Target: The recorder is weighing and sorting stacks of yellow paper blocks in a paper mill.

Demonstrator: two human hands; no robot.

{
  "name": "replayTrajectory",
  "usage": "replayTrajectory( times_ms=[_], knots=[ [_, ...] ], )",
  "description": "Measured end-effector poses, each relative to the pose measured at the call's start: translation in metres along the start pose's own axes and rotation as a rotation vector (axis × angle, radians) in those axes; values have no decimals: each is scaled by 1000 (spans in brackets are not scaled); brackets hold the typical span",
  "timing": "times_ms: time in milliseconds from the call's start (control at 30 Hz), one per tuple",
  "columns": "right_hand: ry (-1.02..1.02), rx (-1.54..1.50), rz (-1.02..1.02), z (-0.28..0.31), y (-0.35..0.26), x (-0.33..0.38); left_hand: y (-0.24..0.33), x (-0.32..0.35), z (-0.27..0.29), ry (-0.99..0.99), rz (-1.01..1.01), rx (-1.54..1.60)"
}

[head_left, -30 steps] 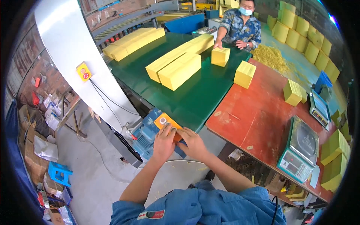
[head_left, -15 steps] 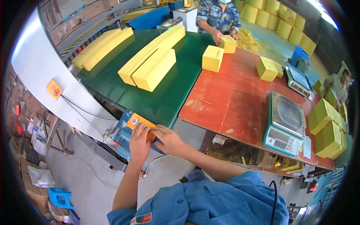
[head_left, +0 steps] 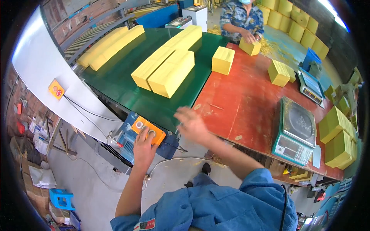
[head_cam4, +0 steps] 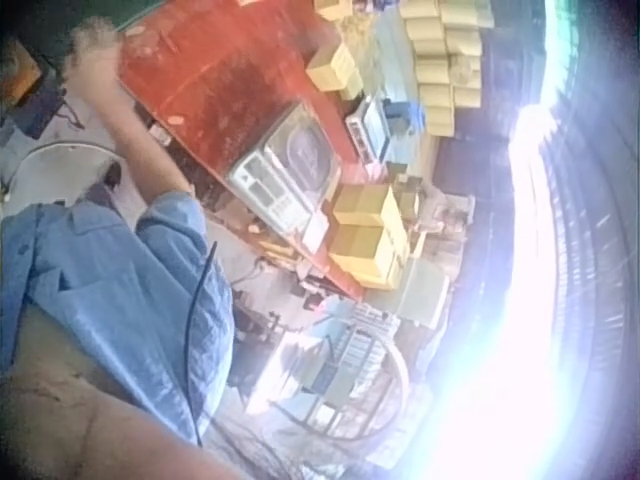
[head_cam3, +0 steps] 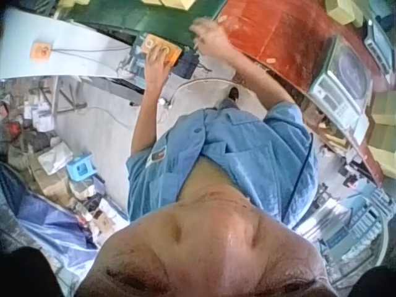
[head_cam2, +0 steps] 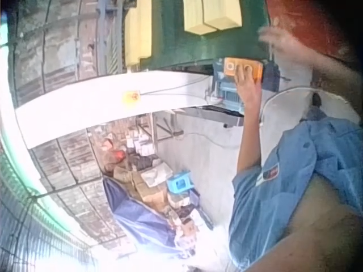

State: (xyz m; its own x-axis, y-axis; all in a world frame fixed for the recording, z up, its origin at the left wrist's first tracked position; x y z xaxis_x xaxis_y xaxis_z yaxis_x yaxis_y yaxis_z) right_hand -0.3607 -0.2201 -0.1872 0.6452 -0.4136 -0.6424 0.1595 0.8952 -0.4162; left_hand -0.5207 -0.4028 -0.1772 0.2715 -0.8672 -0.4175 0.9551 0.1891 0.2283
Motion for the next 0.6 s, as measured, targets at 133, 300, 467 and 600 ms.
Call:
replayTrajectory(
  times_ms=[133,300,467,600],
  knots=[
    [218,431,-91,62,121,-58,7,-1,1,-50,54,5],
    [-18,774,-423,94,277,-115,6,1,2,-62,44,3],
    [-148,773,-487,70,374,-132,12,-7,5,-112,73,-67],
    [-122,659,-446,67,402,-139,16,-7,6,-92,145,-73]
  ],
)
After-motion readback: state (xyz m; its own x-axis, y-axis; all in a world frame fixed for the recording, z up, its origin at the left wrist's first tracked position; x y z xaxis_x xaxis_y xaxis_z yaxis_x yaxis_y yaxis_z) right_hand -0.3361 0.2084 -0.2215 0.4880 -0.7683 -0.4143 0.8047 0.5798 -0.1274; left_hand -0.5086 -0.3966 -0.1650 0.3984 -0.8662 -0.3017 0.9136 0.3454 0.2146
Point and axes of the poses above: each hand's wrist, its own x-axis away from the middle knuckle, its own z-axis out of the back of the hand, y = z × x, the point moved 1 cm from there along -x, towards the middle knuckle, and after that the axes turned 2 degrees about -x, right-handed, at the moved point
